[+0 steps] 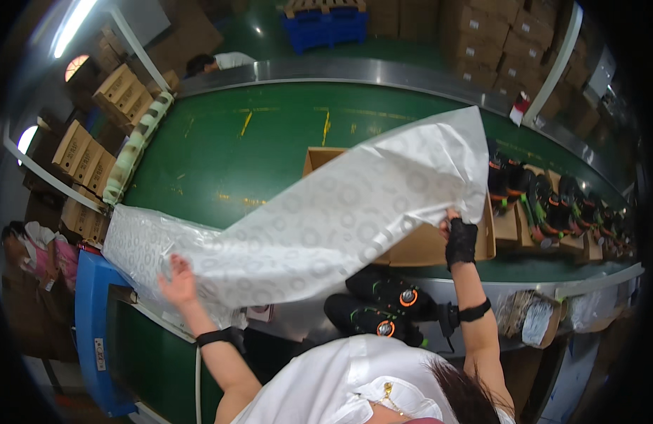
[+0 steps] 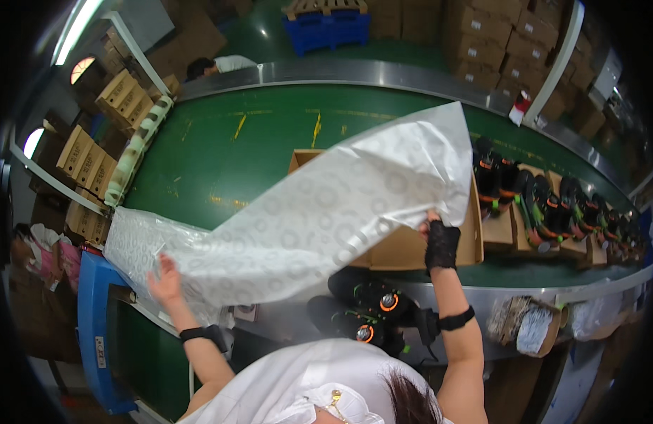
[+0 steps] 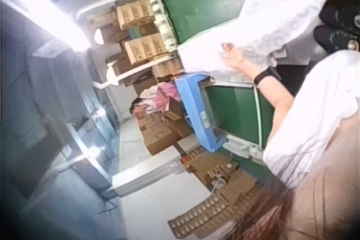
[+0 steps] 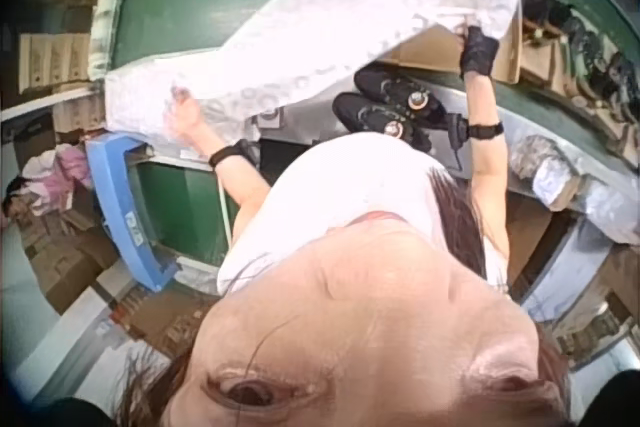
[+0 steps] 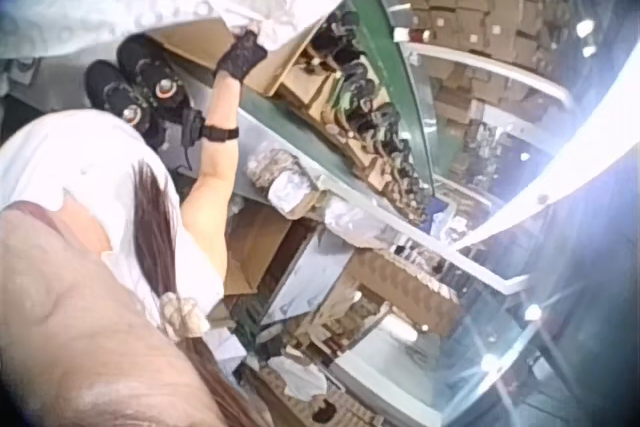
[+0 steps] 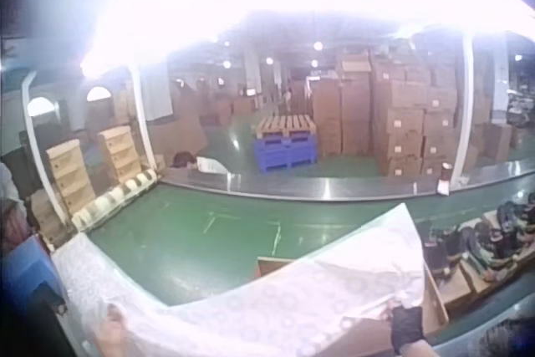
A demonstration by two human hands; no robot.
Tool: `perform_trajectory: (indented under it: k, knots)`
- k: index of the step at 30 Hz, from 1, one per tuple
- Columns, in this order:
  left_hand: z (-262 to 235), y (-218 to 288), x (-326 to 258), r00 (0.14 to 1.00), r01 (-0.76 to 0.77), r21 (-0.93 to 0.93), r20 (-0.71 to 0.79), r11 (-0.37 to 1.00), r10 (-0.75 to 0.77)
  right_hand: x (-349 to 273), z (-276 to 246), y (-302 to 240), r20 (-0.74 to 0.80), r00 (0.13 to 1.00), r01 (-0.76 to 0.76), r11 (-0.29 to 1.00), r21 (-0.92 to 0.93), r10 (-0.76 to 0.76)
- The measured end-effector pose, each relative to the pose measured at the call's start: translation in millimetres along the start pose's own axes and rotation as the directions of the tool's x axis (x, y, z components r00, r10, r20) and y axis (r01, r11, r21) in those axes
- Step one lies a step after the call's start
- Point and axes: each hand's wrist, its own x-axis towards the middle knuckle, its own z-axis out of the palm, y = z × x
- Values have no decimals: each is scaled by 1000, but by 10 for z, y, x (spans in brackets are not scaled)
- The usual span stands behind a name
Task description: Packaging shoes into boxes with tissue paper on a factory conveyor belt.
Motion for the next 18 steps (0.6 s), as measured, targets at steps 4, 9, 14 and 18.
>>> perform_trajectory:
  k: [4, 9, 14, 18]
  knots:
    - [69, 1258, -41, 912, -247, -439, 196, 864, 360, 44, -388, -149, 5, 998, 60, 998, 7, -60]
    - [1378, 2053, -510, 694, -622, -274, 239, 733, 679, -52, -625, -282, -22, 1000, 4, 1000, 3, -4]
    - [3040, 1220, -995, -259, -618, 84, 917, -781, 304, -38, -703, -297, 55, 998, 1, 999, 38, -4]
    - [2652, -52, -736, 597, -802, 567, 772, 187, 220, 25, -830, -214, 63, 997, 26, 990, 141, -35]
